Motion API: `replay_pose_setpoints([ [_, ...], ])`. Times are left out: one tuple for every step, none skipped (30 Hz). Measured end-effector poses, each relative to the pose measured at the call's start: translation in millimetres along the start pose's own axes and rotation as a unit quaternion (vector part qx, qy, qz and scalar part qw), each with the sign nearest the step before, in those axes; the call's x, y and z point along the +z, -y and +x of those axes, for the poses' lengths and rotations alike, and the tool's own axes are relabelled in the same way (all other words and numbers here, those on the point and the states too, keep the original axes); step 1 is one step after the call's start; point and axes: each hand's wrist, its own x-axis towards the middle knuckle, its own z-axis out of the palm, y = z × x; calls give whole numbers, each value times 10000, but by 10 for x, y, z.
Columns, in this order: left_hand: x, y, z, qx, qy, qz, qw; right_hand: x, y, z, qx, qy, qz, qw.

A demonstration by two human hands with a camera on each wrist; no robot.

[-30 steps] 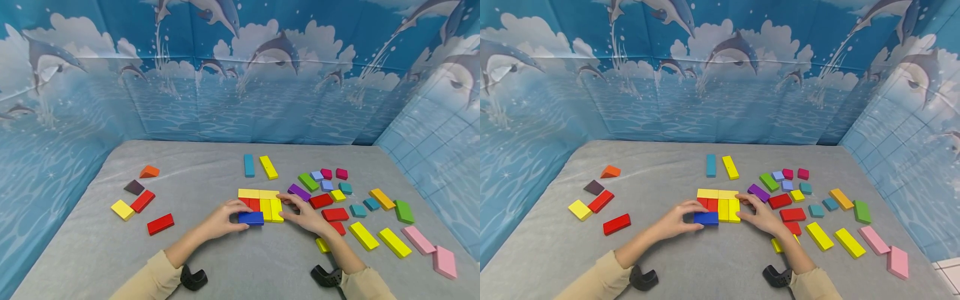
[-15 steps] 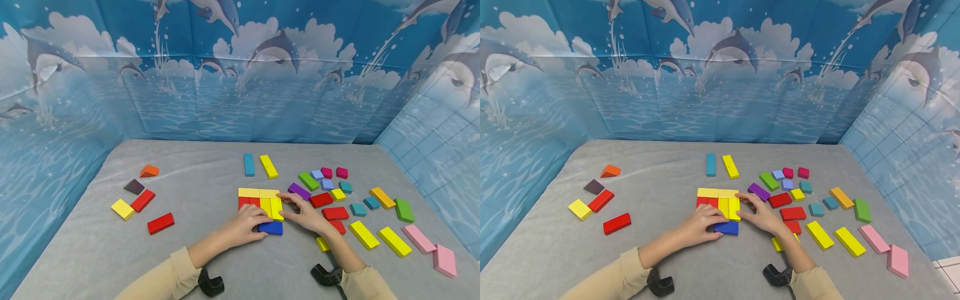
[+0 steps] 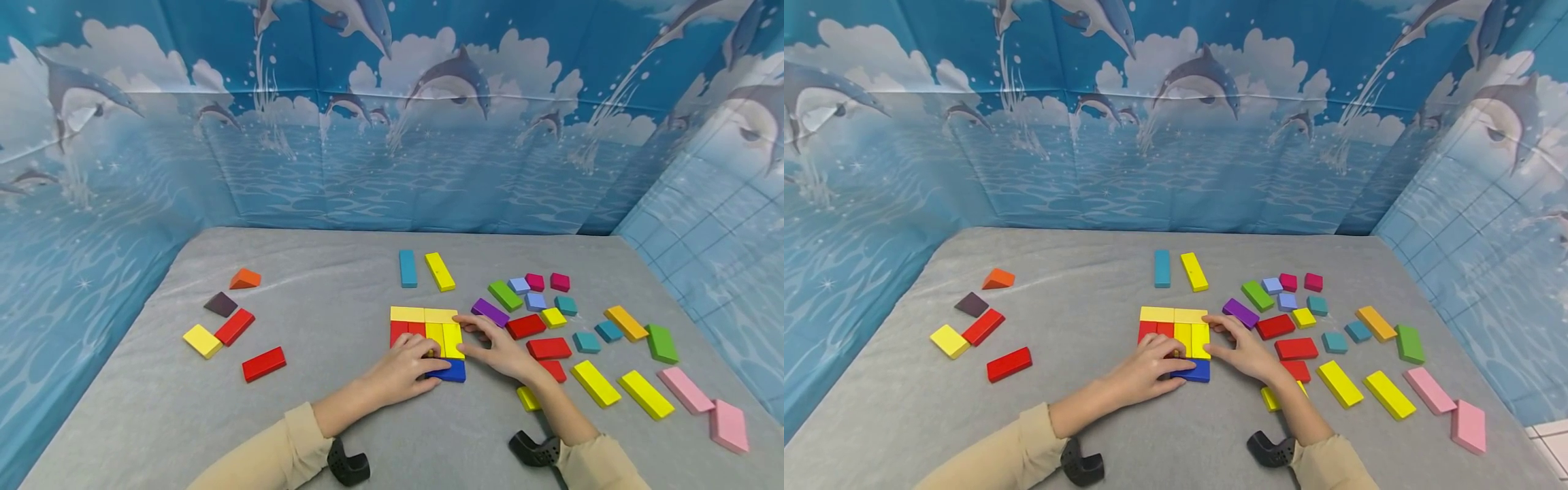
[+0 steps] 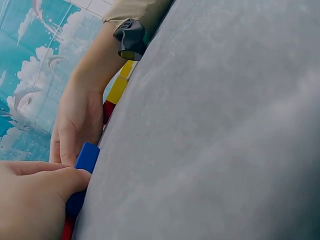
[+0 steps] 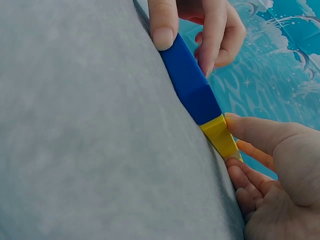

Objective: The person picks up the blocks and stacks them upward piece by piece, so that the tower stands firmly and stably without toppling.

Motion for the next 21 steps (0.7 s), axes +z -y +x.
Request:
replay_pose_setpoints([
  [6,-1,2,22,-51,-43,10000,-8,25,-8,-28,6,-23,10000],
  [12,-1,5,36,-108,-115,9999,-13,37,-10,-44,10,-38,10000],
  [23,1,8,60,-161,-187,9997,-15,48,-14,-50,12,-30,10000],
  [33,3,12,83,-211,-270,9994,-16,47,-15,-55,13,-45,10000],
  [41,5,16,103,-247,-347,9990,-15,37,-17,-66,10,-58,10000],
  [51,7,19,120,-270,-402,9988,-9,7,-10,-53,5,-66,10000],
  [59,8,21,126,-286,-476,9984,-1,-39,0,-49,-1,-92,9999],
  [66,10,22,117,-291,-553,9980,8,-84,10,-17,-9,-87,10000],
  [73,12,24,107,-287,-609,9977,18,-135,21,8,-18,-81,10000],
  [77,12,24,85,-282,-674,9973,26,-194,33,14,-25,-104,9999],
  [81,12,23,56,-270,-727,9970,32,-238,45,0,-28,-136,9999],
  [85,13,23,26,-266,-796,9965,40,-288,59,3,-34,-127,9999],
  [89,14,24,-4,-270,-875,9958,41,-321,67,-7,-31,-119,9999],
  [93,15,24,-30,-269,-917,9954,41,-340,72,-16,-27,-97,9999],
  [95,15,24,-54,-276,-960,9950,41,-351,76,-23,-18,-85,10000],
  [97,14,25,-72,-285,-991,9946,39,-354,78,-29,-9,-71,10000],
  [100,14,25,-78,-295,-996,9946,38,-350,78,-35,-2,-54,10000],
  [100,14,26,-88,-306,-1020,9943,37,-351,78,-25,-1,-3,10000],
  [102,14,25,-99,-310,-1043,9940,36,-342,77,-33,5,11,10000],
  [98,15,21,-122,-319,-1095,9934,33,-339,77,-56,7,-5,10000],
  [90,16,17,-153,-350,-1186,9922,32,-335,76,-76,8,-18,10000],
])
